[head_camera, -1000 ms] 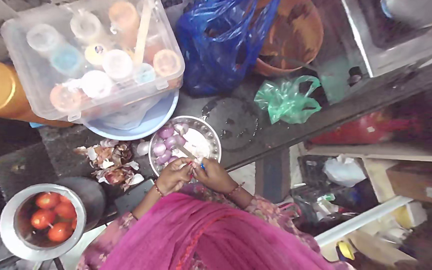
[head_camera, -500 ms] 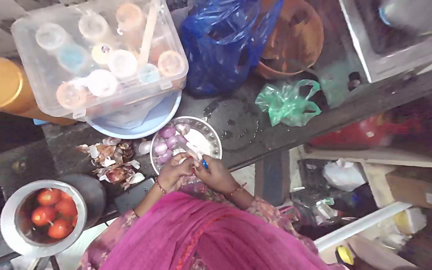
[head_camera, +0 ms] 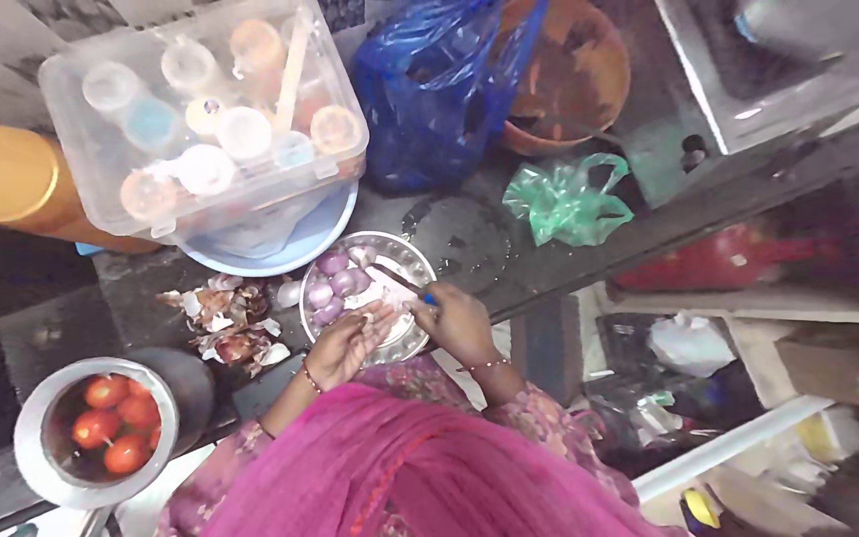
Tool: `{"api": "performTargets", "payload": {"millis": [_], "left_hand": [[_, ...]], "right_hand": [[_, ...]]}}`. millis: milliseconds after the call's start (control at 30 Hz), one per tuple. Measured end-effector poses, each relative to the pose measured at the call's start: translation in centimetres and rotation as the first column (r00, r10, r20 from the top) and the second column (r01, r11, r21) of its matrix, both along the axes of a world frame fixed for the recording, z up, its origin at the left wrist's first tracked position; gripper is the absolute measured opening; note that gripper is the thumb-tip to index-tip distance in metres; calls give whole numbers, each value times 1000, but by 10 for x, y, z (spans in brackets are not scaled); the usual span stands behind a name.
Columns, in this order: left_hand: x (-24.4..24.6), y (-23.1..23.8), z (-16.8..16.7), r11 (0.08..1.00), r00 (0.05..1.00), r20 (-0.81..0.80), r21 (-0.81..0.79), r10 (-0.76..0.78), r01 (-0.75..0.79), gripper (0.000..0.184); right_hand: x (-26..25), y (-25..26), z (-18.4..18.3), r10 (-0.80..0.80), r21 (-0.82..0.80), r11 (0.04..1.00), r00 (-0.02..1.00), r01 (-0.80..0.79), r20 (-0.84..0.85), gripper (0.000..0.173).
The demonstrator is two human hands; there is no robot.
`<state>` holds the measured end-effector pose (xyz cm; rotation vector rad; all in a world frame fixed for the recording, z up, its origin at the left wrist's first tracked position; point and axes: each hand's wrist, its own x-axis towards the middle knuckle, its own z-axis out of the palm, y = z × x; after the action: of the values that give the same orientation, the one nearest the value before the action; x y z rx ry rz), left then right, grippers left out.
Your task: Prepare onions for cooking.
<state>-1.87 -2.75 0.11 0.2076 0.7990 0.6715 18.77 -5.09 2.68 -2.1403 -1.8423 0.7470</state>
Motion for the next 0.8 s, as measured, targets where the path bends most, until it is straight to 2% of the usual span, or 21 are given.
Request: {"api": "performTargets", "payload": {"millis": [100, 200, 300, 367, 533, 667, 800], "left_hand": [[2, -2, 1, 1000, 1000, -4, 3, -20, 20, 39], [1, -6, -2, 998, 993, 109, 57, -45, 39, 35], [1, -8, -9, 990, 970, 225, 123, -88, 62, 40], [1, -9, -8, 986, 967, 235, 153, -98, 63, 50], [2, -14, -8, 983, 966, 240, 175, -91, 49, 60], [2, -15, -6, 980, 964, 241, 187, -110, 65, 45], [4, -15, 0, 966, 982, 81, 211, -169, 149, 32]], "right_hand": [[-6, -8, -4, -15, 112, 993, 967, 45, -253, 29], [-20, -12, -4, 30, 99, 995, 902, 14, -431, 29], [-30, -14, -12, 110, 120, 991, 882, -62, -459, 32], [-32, -14, -13, 132, 110, 990, 875, -91, -467, 33], [-30, -15, -12, 158, 116, 986, 888, -119, -432, 33], [-27, -15, -13, 191, 152, 978, 890, -139, -415, 31], [-21, -15, -10, 145, 117, 988, 866, -101, -479, 31]]}}
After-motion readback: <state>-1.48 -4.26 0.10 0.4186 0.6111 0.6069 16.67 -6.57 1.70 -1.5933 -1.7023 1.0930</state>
